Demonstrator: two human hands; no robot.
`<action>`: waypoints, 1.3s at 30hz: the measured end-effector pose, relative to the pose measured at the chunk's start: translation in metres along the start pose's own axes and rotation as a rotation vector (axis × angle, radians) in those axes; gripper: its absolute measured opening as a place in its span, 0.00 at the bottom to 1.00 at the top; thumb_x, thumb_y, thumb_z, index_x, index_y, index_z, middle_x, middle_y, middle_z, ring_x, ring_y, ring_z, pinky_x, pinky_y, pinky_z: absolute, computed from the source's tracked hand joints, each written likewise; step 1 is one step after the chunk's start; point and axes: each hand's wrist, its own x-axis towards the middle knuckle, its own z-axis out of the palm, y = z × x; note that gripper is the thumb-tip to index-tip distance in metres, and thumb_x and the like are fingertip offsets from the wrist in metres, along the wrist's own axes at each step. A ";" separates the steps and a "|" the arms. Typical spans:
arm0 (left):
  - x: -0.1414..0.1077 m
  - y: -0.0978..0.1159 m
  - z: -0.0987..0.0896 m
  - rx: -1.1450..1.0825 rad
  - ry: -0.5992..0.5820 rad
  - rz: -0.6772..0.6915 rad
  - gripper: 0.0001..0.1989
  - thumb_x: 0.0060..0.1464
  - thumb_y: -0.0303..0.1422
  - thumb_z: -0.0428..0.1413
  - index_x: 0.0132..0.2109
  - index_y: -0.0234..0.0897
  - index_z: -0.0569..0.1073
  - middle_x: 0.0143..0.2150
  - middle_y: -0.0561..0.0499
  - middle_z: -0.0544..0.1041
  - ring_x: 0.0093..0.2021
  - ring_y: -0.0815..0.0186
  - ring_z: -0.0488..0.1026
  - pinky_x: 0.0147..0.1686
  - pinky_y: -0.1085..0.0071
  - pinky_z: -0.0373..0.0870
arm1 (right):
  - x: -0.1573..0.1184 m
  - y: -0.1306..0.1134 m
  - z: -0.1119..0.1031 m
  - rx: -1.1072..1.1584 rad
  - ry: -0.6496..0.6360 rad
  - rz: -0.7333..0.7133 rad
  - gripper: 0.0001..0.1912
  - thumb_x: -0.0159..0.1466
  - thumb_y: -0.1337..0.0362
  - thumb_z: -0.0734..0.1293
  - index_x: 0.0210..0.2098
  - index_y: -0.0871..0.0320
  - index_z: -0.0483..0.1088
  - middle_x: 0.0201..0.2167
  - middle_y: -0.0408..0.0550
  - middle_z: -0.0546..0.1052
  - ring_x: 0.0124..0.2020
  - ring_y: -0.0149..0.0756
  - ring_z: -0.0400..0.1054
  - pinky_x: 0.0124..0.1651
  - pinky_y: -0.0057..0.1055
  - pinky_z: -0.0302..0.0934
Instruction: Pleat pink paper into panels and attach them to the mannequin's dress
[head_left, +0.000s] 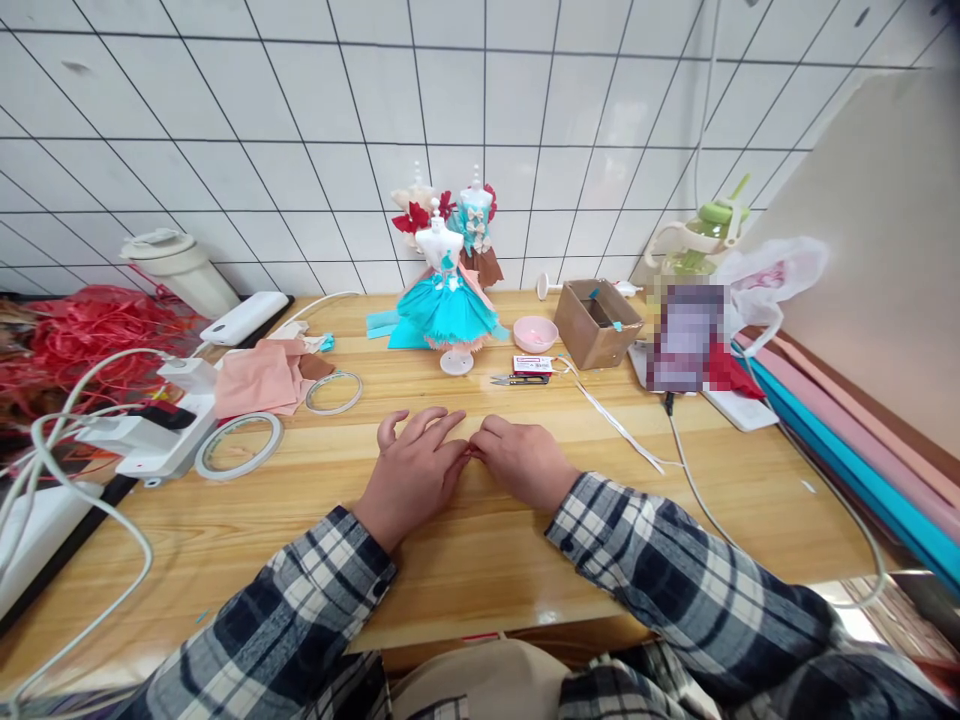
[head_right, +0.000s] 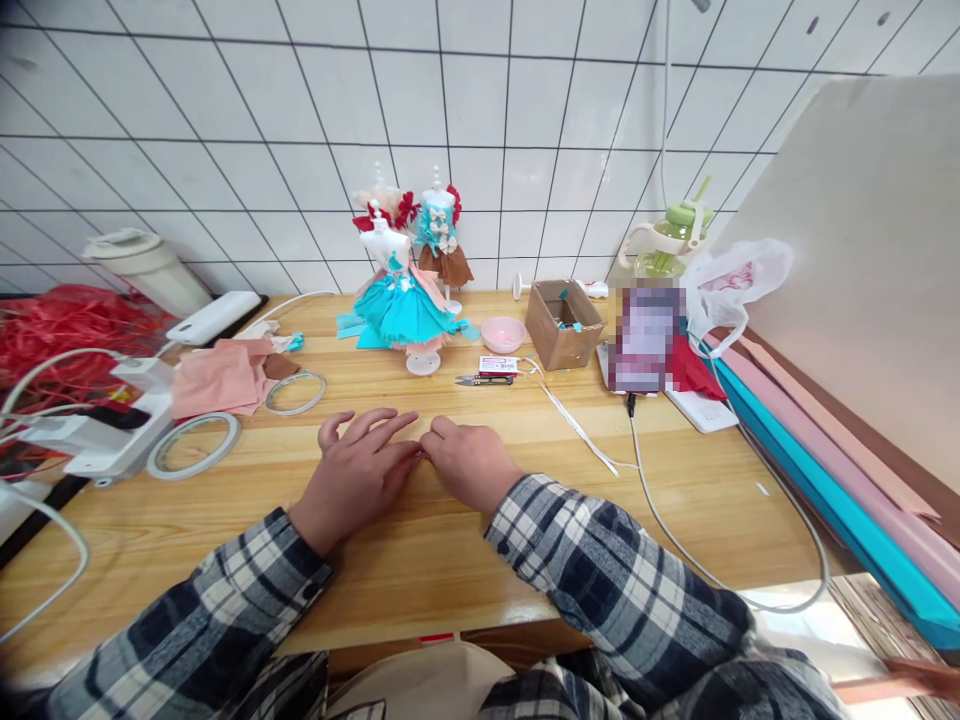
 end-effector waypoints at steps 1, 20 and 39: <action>0.000 0.000 0.000 -0.005 0.007 0.005 0.10 0.61 0.33 0.50 0.38 0.44 0.77 0.54 0.50 0.76 0.55 0.55 0.68 0.55 0.46 0.50 | 0.000 0.001 0.001 0.002 0.013 -0.001 0.18 0.71 0.59 0.50 0.43 0.55 0.69 0.41 0.49 0.72 0.34 0.33 0.69 0.31 0.27 0.57; 0.000 -0.018 0.002 -0.220 -0.021 0.029 0.11 0.59 0.31 0.51 0.36 0.46 0.78 0.41 0.55 0.80 0.46 0.61 0.70 0.54 0.54 0.61 | 0.008 0.125 0.009 0.295 0.608 0.485 0.13 0.65 0.64 0.60 0.44 0.59 0.72 0.38 0.51 0.76 0.38 0.38 0.70 0.41 0.32 0.61; 0.000 -0.018 -0.002 -0.258 0.024 -0.005 0.10 0.60 0.31 0.50 0.36 0.43 0.76 0.36 0.54 0.79 0.42 0.64 0.71 0.58 0.53 0.55 | 0.034 0.139 0.001 0.079 0.229 0.733 0.18 0.64 0.54 0.57 0.36 0.52 0.76 0.37 0.48 0.80 0.38 0.41 0.73 0.32 0.30 0.56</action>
